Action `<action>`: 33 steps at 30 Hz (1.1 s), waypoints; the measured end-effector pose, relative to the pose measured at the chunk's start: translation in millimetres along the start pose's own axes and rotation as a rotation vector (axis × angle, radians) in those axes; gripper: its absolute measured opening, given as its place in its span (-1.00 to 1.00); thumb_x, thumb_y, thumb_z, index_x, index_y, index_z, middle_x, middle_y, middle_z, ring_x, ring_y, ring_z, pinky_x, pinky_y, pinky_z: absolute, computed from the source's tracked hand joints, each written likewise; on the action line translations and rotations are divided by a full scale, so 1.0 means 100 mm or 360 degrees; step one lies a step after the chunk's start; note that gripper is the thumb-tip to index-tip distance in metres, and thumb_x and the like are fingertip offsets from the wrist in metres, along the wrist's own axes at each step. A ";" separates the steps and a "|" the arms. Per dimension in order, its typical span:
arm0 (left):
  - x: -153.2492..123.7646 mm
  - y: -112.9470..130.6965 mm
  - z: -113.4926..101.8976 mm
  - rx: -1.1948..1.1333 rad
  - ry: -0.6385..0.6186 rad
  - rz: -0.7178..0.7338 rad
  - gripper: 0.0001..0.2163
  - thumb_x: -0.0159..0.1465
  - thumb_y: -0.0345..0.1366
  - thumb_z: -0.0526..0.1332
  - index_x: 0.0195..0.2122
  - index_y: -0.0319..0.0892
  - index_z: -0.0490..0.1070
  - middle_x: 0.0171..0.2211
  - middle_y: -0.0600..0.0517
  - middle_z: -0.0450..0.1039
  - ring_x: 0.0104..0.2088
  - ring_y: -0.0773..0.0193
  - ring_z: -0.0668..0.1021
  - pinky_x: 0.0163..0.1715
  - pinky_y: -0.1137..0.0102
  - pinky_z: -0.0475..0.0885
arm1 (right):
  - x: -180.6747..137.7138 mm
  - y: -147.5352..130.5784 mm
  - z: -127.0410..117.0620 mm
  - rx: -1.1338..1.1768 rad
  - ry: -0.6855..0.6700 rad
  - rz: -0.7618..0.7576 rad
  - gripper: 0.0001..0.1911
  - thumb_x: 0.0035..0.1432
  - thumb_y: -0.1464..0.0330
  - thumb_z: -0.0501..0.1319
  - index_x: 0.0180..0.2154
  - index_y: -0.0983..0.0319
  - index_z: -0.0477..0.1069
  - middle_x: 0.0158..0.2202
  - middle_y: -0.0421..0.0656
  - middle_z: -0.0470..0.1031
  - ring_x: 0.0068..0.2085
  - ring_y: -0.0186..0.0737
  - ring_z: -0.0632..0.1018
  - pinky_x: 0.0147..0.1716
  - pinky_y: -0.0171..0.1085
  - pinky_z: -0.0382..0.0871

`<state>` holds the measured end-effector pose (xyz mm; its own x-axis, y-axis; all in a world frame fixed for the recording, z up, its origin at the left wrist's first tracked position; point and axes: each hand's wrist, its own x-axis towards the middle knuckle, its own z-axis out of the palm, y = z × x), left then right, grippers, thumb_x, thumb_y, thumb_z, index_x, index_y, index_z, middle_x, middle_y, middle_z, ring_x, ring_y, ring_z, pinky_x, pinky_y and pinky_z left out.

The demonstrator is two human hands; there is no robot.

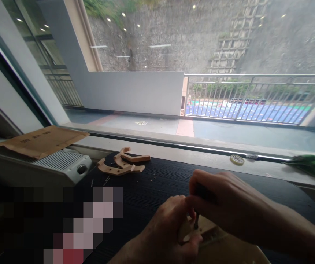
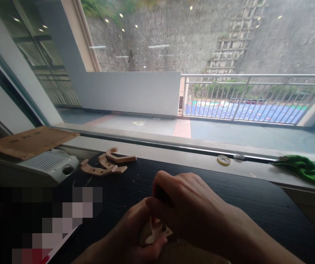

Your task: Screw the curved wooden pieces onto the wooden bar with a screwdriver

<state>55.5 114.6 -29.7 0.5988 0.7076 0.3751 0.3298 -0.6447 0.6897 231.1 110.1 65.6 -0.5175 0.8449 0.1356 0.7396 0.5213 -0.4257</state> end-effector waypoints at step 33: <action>-0.02 0.03 -0.07 0.0097 -0.0024 0.0126 -0.30 -0.03 -0.49 0.26 0.13 -0.02 0.04 -0.25 0.07 0.37 -0.26 0.25 0.41 -0.14 0.31 0.38 | -0.21 0.14 0.06 -0.0104 0.0508 -0.0284 -0.85 0.20 0.32 0.16 -0.40 0.15 0.21 -0.66 -0.42 0.27 -0.70 -0.51 0.27 -0.73 -0.52 0.10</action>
<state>49.8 113.0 -24.0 0.6355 0.6495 0.4175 0.3244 -0.7153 0.6190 249.8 98.5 51.6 -0.4882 0.7296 0.4790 0.6811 0.6616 -0.3135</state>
